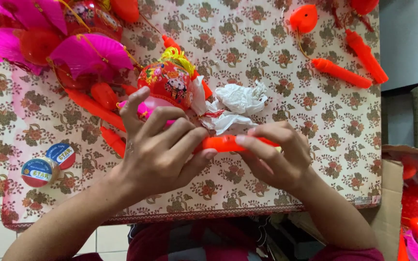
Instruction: Assembling plastic lanterns by wiping them and attaching handles before packing them into a box.
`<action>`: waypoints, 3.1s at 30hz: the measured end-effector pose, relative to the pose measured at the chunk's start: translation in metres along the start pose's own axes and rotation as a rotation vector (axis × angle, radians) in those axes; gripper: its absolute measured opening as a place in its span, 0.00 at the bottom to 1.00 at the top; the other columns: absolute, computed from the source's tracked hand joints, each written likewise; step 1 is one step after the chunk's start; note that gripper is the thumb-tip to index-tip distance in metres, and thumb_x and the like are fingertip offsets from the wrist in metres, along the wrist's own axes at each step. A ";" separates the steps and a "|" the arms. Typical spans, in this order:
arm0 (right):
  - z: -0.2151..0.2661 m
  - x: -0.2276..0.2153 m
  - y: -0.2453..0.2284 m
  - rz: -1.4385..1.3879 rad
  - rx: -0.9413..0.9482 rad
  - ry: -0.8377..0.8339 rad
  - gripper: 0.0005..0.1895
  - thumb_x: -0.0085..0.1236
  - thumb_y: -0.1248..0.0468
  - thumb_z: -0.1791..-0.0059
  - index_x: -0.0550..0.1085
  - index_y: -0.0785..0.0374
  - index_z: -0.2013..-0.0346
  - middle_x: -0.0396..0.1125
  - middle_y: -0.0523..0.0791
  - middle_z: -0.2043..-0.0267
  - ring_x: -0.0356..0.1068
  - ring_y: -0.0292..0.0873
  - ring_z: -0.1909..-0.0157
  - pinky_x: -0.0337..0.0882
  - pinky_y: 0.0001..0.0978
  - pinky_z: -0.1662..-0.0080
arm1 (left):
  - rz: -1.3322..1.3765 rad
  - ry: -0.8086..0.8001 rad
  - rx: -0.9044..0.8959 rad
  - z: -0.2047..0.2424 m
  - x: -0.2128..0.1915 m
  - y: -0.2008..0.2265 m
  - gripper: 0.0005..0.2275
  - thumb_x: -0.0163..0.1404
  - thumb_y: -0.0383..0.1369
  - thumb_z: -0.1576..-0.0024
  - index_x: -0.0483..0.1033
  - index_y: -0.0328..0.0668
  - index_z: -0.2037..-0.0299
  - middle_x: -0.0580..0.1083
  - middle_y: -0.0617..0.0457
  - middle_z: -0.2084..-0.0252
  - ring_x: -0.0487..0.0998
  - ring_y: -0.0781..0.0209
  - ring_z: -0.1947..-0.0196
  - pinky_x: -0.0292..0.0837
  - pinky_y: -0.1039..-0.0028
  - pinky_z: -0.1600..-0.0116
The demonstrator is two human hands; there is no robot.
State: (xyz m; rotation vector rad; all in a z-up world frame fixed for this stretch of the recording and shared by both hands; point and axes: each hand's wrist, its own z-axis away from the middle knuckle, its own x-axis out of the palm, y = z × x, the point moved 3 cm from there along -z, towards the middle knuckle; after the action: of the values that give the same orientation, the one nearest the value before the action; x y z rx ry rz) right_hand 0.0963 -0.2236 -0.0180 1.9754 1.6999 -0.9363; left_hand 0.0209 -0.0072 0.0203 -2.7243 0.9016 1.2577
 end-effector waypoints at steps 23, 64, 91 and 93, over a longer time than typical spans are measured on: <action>-0.021 0.000 -0.006 -0.061 0.002 -0.086 0.18 0.70 0.70 0.50 0.71 0.66 0.51 0.75 0.52 0.51 0.78 0.50 0.49 0.78 0.41 0.49 | -0.038 -0.016 -0.029 -0.001 0.006 0.005 0.10 0.50 0.38 0.33 0.82 0.45 0.59 0.80 0.60 0.64 0.76 0.57 0.62 0.48 0.54 0.32; 0.063 -0.061 -0.015 0.182 0.473 -0.079 0.15 0.56 0.57 0.47 0.77 0.67 0.57 0.72 0.50 0.61 0.71 0.46 0.61 0.73 0.33 0.61 | 0.294 -0.022 0.050 0.024 0.009 0.031 0.06 0.45 0.30 0.37 0.73 0.45 0.54 0.75 0.38 0.54 0.69 0.58 0.72 0.60 0.62 0.54; 0.107 -0.050 -0.075 0.392 0.336 0.337 0.27 0.57 0.67 0.47 0.54 0.50 0.39 0.59 0.43 0.42 0.68 0.40 0.65 0.75 0.28 0.66 | 0.126 -0.227 0.296 0.013 0.015 0.037 0.15 0.39 0.32 0.30 0.72 0.46 0.36 0.74 0.49 0.56 0.68 0.58 0.70 0.64 0.68 0.60; 0.056 -0.053 -0.099 -0.176 0.372 0.552 0.20 0.62 0.67 0.53 0.61 0.57 0.54 0.68 0.49 0.56 0.75 0.45 0.61 0.85 0.33 0.60 | 0.116 -0.246 0.297 0.013 0.016 0.037 0.15 0.38 0.32 0.30 0.71 0.46 0.35 0.74 0.49 0.56 0.68 0.58 0.69 0.65 0.68 0.59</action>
State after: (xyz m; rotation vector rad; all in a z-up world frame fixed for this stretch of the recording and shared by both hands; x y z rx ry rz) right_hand -0.0160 -0.2792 -0.0072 2.5385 2.1436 -0.8642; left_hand 0.0012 -0.0425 0.0089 -2.2644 1.1261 1.3178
